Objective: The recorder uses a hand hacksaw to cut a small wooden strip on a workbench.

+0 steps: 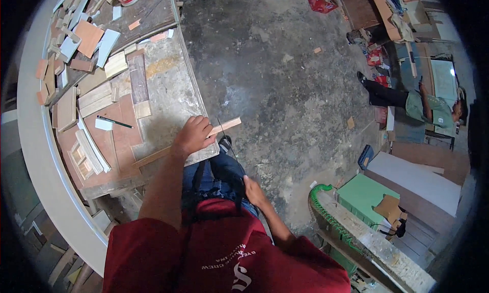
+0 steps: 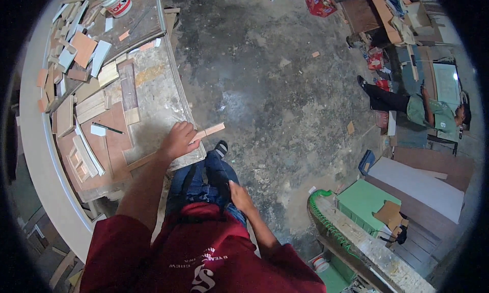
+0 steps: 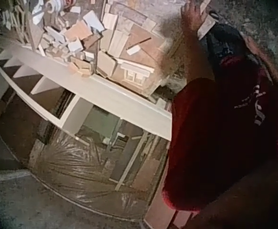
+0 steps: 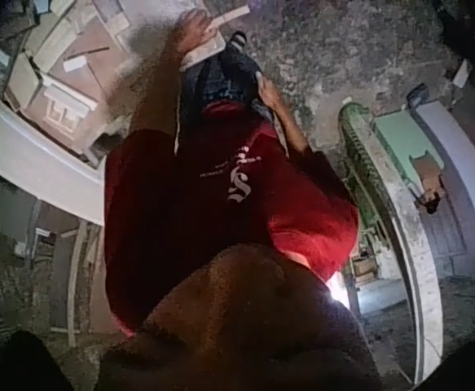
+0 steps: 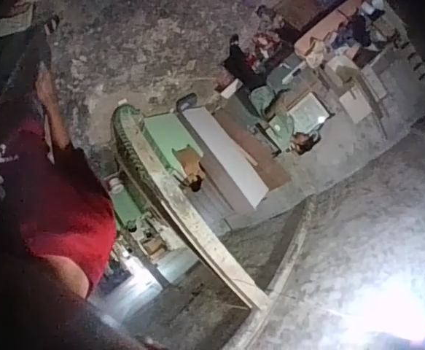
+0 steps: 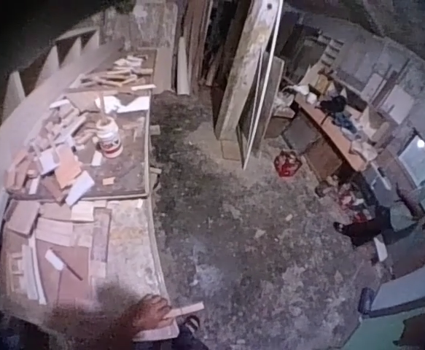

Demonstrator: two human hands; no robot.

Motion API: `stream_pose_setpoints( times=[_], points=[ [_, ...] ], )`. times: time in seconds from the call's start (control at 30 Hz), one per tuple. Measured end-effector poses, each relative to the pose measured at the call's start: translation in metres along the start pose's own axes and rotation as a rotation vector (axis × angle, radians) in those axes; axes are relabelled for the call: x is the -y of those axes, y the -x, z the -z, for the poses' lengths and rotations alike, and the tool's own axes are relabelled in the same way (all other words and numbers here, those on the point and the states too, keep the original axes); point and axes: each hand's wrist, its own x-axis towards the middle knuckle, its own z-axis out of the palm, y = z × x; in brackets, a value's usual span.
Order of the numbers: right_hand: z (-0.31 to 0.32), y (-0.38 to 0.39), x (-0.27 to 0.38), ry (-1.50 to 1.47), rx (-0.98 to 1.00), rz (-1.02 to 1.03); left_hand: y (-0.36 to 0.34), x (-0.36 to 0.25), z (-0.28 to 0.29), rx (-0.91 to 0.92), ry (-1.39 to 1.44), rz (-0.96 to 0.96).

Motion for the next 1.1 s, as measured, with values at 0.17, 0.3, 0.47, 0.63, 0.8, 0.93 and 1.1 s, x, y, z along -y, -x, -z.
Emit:
stream_pose_setpoints(
  times=[0.17,0.3,0.47,0.63,0.8,0.93,1.1],
  points=[
    [0.018,0.009,0.013,0.079,0.03,-0.033,0.008,-0.003,0.014,0.047,-0.079,0.034],
    [0.027,0.018,0.016,0.064,-0.198,0.178,-0.013,-0.051,0.06,-0.02,0.195,0.201],
    [0.042,0.002,0.047,0.119,-0.571,0.507,-0.044,-0.112,0.172,-0.23,0.035,-0.042],
    [0.056,-0.014,0.098,0.071,-0.642,0.764,-0.047,-0.139,0.233,-0.272,-0.006,-0.126],
    [0.061,-0.024,0.12,0.037,-0.783,0.967,-0.041,-0.152,0.259,-0.308,-0.096,-0.219],
    [0.074,-0.025,0.132,0.108,-0.932,1.107,-0.037,-0.154,0.265,-0.335,-0.096,-0.279],
    [0.093,-0.005,0.152,0.132,-0.885,1.132,-0.034,-0.146,0.265,-0.431,-0.029,-0.269]
  ],
)
